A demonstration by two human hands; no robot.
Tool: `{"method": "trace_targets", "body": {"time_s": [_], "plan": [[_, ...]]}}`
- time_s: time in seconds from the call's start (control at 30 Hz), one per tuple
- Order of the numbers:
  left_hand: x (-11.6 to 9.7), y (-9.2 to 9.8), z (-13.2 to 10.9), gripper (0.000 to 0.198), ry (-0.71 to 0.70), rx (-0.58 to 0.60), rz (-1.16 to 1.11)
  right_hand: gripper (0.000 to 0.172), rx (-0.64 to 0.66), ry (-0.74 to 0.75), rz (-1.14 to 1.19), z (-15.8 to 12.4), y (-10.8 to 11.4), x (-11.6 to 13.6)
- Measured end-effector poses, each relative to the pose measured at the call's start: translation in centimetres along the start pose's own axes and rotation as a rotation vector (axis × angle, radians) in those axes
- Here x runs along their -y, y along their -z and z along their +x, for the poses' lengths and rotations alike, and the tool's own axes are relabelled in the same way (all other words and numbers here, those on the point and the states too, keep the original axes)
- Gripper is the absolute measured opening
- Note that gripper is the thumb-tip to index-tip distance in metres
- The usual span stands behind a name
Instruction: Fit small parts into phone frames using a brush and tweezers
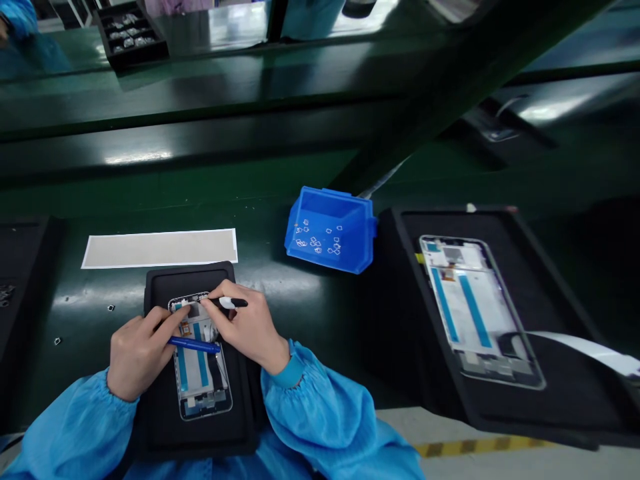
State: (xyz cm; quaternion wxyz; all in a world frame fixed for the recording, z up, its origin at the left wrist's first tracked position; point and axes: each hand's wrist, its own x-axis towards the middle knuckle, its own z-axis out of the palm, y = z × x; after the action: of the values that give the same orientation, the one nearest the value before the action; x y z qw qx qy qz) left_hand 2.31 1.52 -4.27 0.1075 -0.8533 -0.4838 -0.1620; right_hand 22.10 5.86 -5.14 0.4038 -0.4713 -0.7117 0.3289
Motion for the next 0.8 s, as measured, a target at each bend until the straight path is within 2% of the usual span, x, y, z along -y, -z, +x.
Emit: {"method": "trace_targets", "body": {"time_s": [0.43,0.67,0.8], "plan": [[0.1,-0.1,0.1,0.038,-0.039,0.065,0.079,0.015,-0.008,0.019,-0.026,-0.1,-0.7,0.2],[0.3,-0.1,0.1,0.045,-0.041,0.129,0.132,0.014,-0.206,-0.108,0.188,-0.6,-0.7,-0.4],[0.2,-0.1,0.3,0.052,-0.046,0.191,0.157,0.015,-0.248,-0.154,0.23,-0.5,-1.0,-0.5]]}}
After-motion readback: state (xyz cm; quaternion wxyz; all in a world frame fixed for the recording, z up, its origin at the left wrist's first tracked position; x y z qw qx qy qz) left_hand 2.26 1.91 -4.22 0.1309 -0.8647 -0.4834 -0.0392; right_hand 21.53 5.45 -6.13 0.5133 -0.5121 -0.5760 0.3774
